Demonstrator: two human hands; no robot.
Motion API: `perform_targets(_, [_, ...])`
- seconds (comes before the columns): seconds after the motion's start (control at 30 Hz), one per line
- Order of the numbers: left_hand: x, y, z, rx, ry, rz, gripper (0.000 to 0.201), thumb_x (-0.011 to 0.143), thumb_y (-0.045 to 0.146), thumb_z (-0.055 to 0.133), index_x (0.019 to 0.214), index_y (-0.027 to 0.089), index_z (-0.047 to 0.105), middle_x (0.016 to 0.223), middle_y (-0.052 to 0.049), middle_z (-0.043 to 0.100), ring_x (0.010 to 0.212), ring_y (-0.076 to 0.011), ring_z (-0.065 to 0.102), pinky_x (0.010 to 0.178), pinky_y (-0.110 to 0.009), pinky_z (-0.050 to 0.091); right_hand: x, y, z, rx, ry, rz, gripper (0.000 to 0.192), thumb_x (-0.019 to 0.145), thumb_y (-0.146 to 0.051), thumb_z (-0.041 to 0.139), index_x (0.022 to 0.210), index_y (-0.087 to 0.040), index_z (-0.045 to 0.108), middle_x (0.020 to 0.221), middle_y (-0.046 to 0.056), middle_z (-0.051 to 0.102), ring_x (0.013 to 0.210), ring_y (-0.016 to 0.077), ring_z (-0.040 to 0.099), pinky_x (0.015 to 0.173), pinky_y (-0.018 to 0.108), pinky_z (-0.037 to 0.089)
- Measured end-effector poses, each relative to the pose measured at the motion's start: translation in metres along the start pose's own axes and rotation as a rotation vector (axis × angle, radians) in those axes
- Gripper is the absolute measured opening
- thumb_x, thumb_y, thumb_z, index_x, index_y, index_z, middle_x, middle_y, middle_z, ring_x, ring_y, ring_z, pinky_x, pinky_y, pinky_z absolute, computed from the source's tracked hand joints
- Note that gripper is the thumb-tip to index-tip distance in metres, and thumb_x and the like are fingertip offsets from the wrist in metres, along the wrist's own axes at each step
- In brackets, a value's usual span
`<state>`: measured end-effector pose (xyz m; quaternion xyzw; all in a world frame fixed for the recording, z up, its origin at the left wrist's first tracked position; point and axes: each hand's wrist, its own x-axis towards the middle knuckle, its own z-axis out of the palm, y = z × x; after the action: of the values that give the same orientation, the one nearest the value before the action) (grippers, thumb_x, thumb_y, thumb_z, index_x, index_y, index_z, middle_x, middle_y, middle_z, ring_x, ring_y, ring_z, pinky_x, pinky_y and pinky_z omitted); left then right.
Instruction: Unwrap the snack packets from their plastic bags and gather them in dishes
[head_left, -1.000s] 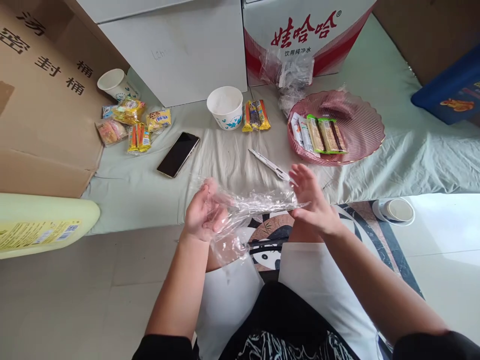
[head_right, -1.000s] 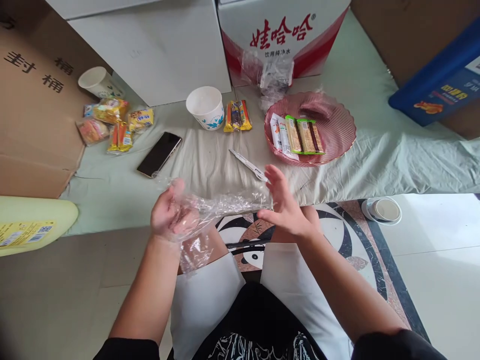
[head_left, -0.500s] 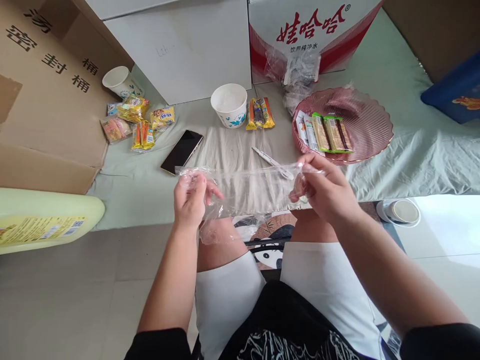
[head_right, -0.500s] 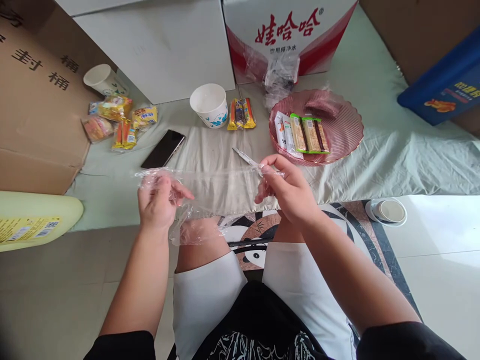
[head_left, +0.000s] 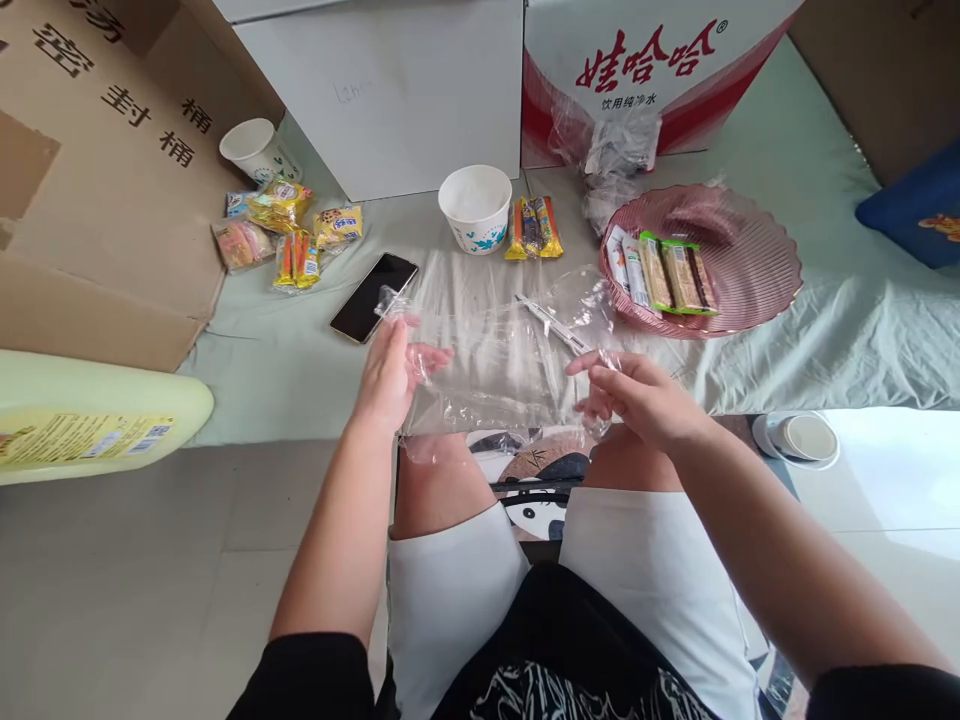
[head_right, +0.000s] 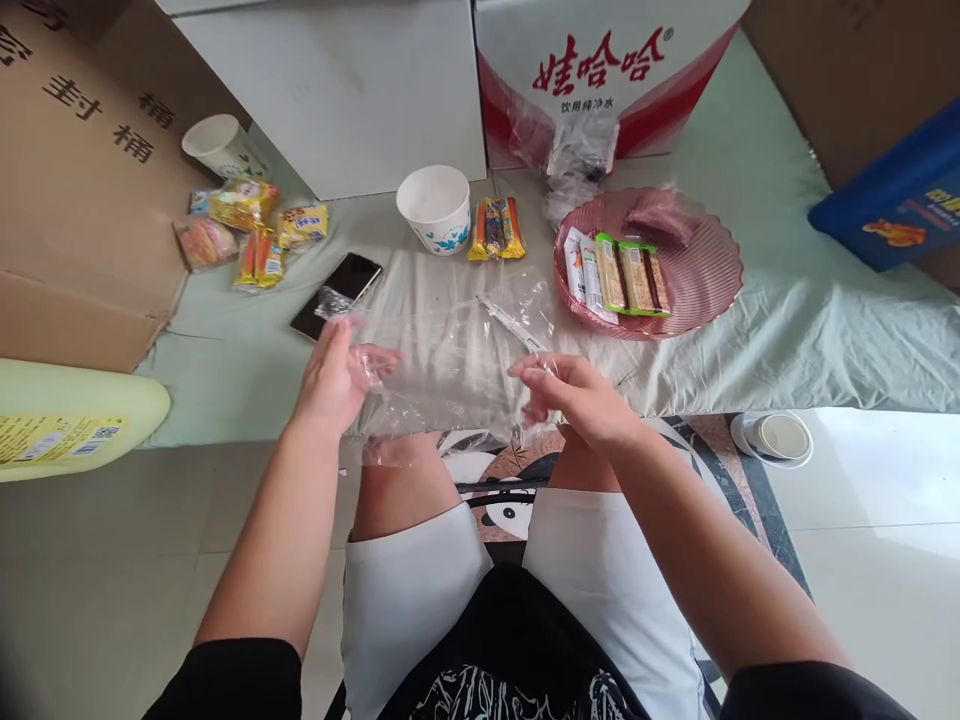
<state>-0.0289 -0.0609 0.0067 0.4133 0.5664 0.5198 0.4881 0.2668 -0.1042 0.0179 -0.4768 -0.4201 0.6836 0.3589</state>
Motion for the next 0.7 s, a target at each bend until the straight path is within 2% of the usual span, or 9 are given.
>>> perform_targets(0.07, [-0.001, 0.003, -0.005, 0.032, -0.131, -0.148, 0.057, 0.079, 0.078, 0.067, 0.099, 0.024, 0.061, 0.066, -0.002, 0.069, 0.056, -0.0215, 0.072, 0.048, -0.029, 0.053, -0.001, 0.002, -0.004, -0.082, -0.056, 0.060, 0.052, 0.081, -0.069, 0.072, 0.090, -0.019, 0.075, 0.047, -0.008, 0.047, 0.042, 0.0100, 0.043, 0.049, 0.029, 0.047])
perform_targets(0.13, [-0.005, 0.006, -0.009, 0.051, -0.259, -0.266, 0.068, 0.073, 0.080, 0.072, 0.109, 0.023, 0.062, 0.071, -0.006, 0.074, 0.054, -0.0227, 0.072, 0.040, -0.025, 0.045, -0.001, 0.005, -0.005, -0.205, -0.046, 0.023, 0.050, 0.086, -0.067, 0.066, 0.077, -0.019, 0.074, 0.048, -0.004, 0.052, 0.044, 0.0106, 0.047, 0.048, 0.028, 0.042])
perform_targets(0.2, [-0.010, 0.009, -0.011, 0.046, -0.404, -0.365, 0.083, 0.061, 0.072, 0.086, 0.122, 0.022, 0.060, 0.080, -0.010, 0.078, 0.060, -0.0246, 0.075, 0.041, -0.024, 0.045, 0.001, 0.007, -0.006, -0.323, 0.033, -0.085, 0.054, 0.091, -0.065, 0.062, 0.062, -0.020, 0.069, 0.058, 0.002, 0.064, 0.057, 0.0134, 0.059, 0.057, 0.029, 0.048])
perform_targets(0.27, [-0.014, 0.009, -0.011, 0.050, -0.476, -0.421, 0.085, 0.054, 0.054, 0.096, 0.123, 0.020, 0.061, 0.084, -0.011, 0.079, 0.064, -0.0228, 0.075, 0.046, -0.023, 0.047, 0.002, 0.009, -0.007, -0.426, 0.150, -0.222, 0.056, 0.092, -0.066, 0.060, 0.060, -0.021, 0.069, 0.078, 0.007, 0.075, 0.078, 0.0187, 0.069, 0.074, 0.033, 0.054])
perform_targets(0.37, [-0.017, 0.006, -0.008, 0.063, -0.369, -0.375, 0.054, 0.058, 0.036, 0.095, 0.099, 0.016, 0.067, 0.077, -0.006, 0.077, 0.055, -0.0126, 0.065, 0.048, -0.020, 0.044, 0.001, 0.011, -0.009, -0.536, 0.241, -0.376, 0.051, 0.091, -0.071, 0.061, 0.083, -0.023, 0.078, 0.098, 0.008, 0.079, 0.098, 0.0245, 0.073, 0.090, 0.040, 0.055])
perform_targets(0.43, [-0.017, 0.005, -0.006, 0.032, -0.309, -0.331, 0.041, 0.061, 0.036, 0.091, 0.086, 0.016, 0.066, 0.073, -0.005, 0.075, 0.052, -0.0101, 0.061, 0.047, -0.019, 0.042, -0.002, 0.011, -0.011, -0.532, 0.226, -0.377, 0.054, 0.092, -0.072, 0.058, 0.090, -0.023, 0.079, 0.090, 0.007, 0.079, 0.092, 0.0239, 0.074, 0.085, 0.040, 0.057])
perform_targets(0.5, [-0.019, 0.006, -0.005, 0.017, -0.337, -0.330, 0.039, 0.066, 0.040, 0.088, 0.088, 0.017, 0.066, 0.070, -0.005, 0.074, 0.048, -0.0107, 0.059, 0.044, -0.020, 0.039, -0.006, 0.010, -0.013, -0.515, 0.187, -0.319, 0.059, 0.095, -0.073, 0.053, 0.079, -0.022, 0.077, 0.078, 0.007, 0.077, 0.076, 0.0209, 0.073, 0.073, 0.036, 0.058])
perform_targets(0.6, [-0.021, 0.012, -0.003, 0.076, -0.396, -0.324, 0.042, 0.072, 0.044, 0.082, 0.103, 0.020, 0.066, 0.061, -0.002, 0.071, 0.036, -0.0108, 0.052, 0.036, -0.019, 0.028, -0.015, 0.005, -0.017, -0.544, 0.134, -0.275, 0.069, 0.095, -0.075, 0.051, 0.056, -0.021, 0.068, 0.083, 0.010, 0.078, 0.057, 0.0149, 0.065, 0.060, 0.033, 0.055])
perform_targets(0.7, [-0.025, 0.019, -0.002, 0.057, -0.330, -0.215, 0.039, 0.075, 0.045, 0.080, 0.103, 0.021, 0.065, 0.053, 0.002, 0.066, 0.032, -0.0107, 0.049, 0.035, -0.019, 0.026, -0.022, 0.002, -0.020, -0.455, 0.103, -0.271, 0.062, 0.092, -0.074, 0.058, 0.066, -0.020, 0.074, 0.075, 0.008, 0.076, 0.054, 0.0154, 0.063, 0.056, 0.032, 0.053])
